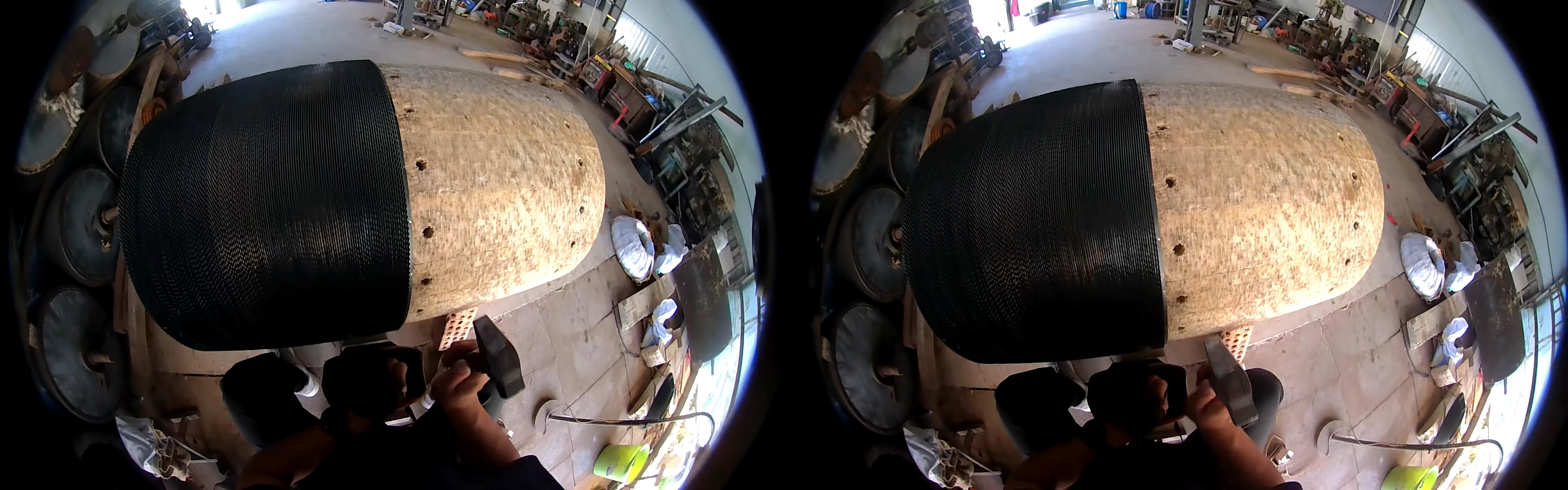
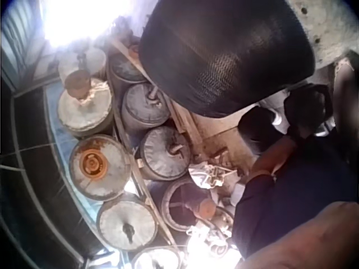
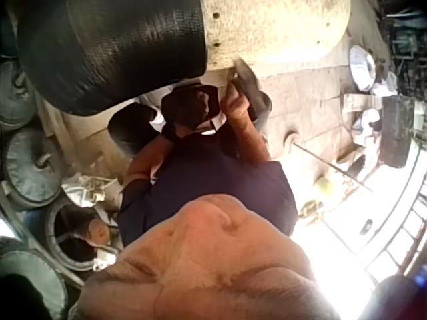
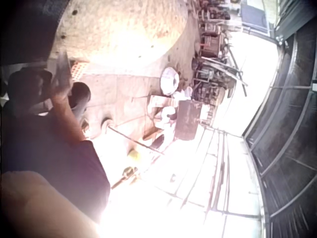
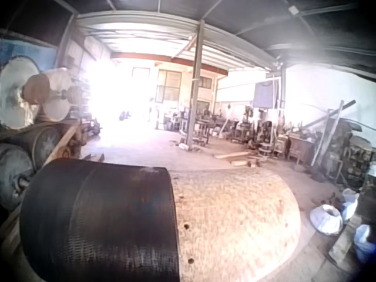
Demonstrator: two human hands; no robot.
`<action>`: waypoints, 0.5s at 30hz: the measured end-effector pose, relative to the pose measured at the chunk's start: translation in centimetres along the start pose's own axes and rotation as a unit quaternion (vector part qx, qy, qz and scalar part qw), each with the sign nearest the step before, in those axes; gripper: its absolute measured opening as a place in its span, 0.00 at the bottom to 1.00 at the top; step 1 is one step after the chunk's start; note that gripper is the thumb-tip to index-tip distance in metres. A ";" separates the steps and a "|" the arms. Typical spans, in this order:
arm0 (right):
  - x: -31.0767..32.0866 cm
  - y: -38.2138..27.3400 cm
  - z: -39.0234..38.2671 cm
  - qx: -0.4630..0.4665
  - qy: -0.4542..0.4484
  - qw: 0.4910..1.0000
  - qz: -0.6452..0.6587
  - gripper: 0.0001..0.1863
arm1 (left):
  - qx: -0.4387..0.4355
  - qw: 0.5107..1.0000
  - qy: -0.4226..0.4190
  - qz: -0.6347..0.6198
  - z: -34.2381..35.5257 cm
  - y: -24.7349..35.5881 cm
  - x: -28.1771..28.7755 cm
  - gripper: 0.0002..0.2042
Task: The person hammers metal pins into a black mesh material wrapped around a large wooden drum. They use a hammer to drive the pins into pre-drilled holes and use pliers to adjust the pins.
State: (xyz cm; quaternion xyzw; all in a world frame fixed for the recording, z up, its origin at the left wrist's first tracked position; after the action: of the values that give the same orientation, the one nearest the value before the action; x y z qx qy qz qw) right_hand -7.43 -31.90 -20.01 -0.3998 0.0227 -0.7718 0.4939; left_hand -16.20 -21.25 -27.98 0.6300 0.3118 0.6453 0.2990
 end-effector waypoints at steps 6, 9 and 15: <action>-1.6 0.8 -1.1 -0.160 -0.142 0.977 0.029 0.12 | -0.127 0.987 0.083 0.055 -1.9 1.4 0.6 0.20; 0.1 -0.2 0.8 -0.048 -0.020 0.992 0.113 0.14 | -0.184 0.963 0.161 0.116 -1.9 2.1 1.4 0.25; -2.5 1.5 -0.6 -0.129 -0.147 0.980 -0.026 0.12 | -0.197 0.962 0.099 0.160 -0.7 3.1 1.8 0.26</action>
State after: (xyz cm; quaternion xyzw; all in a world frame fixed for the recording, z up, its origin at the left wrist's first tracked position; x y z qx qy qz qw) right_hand -6.20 -30.94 -22.56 -0.5701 0.0391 -0.7075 0.4158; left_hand -16.91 -21.83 -24.50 0.5337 0.1014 0.7924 0.2776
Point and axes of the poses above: each hand's wrist, its own z-axis towards the middle knuckle, its own x-axis out of the back of the hand, y = z × x, the point moved 8 cm from there along z, towards the middle knuckle, and after that the axes turned 8 degrees about -z, right-handed, at the moved point
